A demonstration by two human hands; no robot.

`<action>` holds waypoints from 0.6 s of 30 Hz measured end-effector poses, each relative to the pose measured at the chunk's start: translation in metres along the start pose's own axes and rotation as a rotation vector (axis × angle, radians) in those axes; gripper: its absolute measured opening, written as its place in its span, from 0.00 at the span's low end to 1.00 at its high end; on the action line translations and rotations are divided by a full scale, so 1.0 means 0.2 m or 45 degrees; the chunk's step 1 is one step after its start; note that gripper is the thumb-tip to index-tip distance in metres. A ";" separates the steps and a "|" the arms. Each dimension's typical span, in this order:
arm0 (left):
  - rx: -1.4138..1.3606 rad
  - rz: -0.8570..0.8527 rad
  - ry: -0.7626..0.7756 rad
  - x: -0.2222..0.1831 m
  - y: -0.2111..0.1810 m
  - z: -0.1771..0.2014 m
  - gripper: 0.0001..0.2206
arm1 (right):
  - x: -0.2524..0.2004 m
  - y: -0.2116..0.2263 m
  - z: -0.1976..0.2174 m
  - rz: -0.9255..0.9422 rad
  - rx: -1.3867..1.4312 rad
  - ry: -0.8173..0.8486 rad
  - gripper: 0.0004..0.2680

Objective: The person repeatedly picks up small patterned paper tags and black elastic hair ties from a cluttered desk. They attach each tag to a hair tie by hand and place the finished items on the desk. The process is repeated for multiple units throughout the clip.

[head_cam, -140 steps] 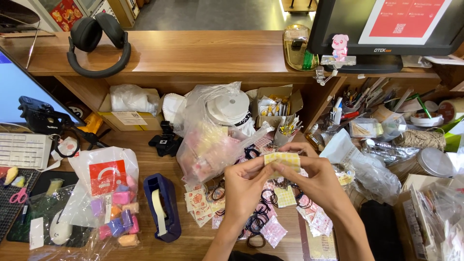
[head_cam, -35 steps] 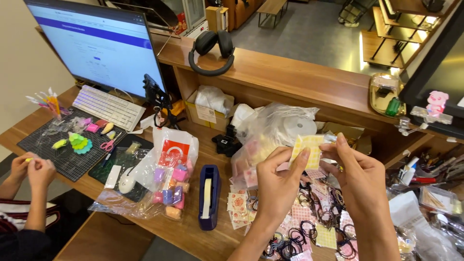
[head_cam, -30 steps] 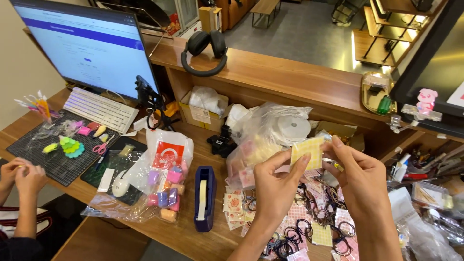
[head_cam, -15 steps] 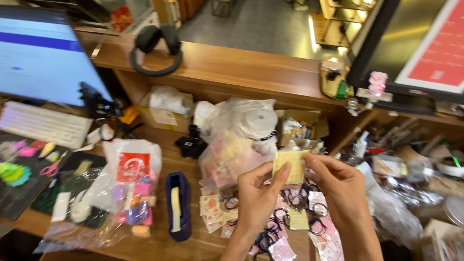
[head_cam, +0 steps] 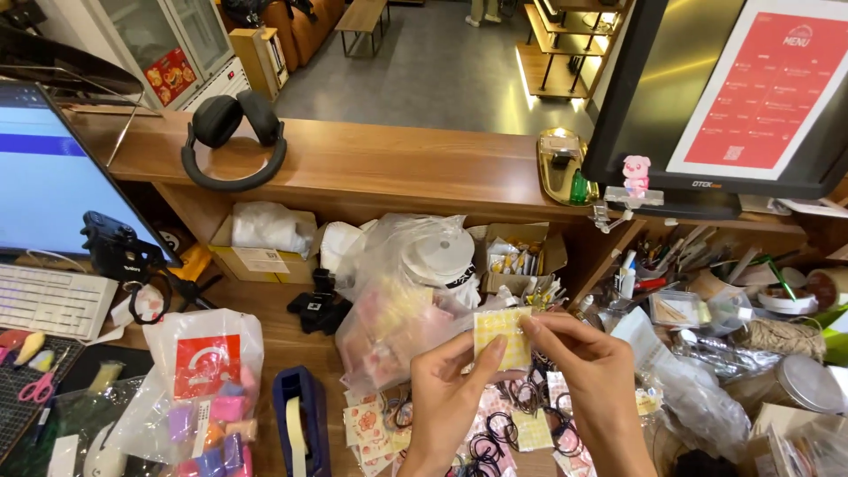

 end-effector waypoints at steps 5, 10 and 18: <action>0.025 -0.009 -0.025 0.01 0.03 0.04 0.17 | -0.02 0.01 -0.03 0.047 -0.011 -0.032 0.06; 0.024 -0.046 -0.042 0.01 0.01 0.04 0.19 | -0.05 0.04 -0.05 0.100 -0.057 -0.007 0.06; 0.012 -0.038 -0.184 -0.01 -0.01 0.08 0.14 | -0.08 0.04 -0.05 0.038 -0.048 -0.091 0.15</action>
Point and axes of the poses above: each hand's wrist, its own x-axis towards the middle knuckle, its own z-axis out of the back of the hand, y = z × x, the point moved 9 cm from there along x, towards the middle knuckle, and after that the axes turned 4 degrees about -y, right-handed, at the moved point
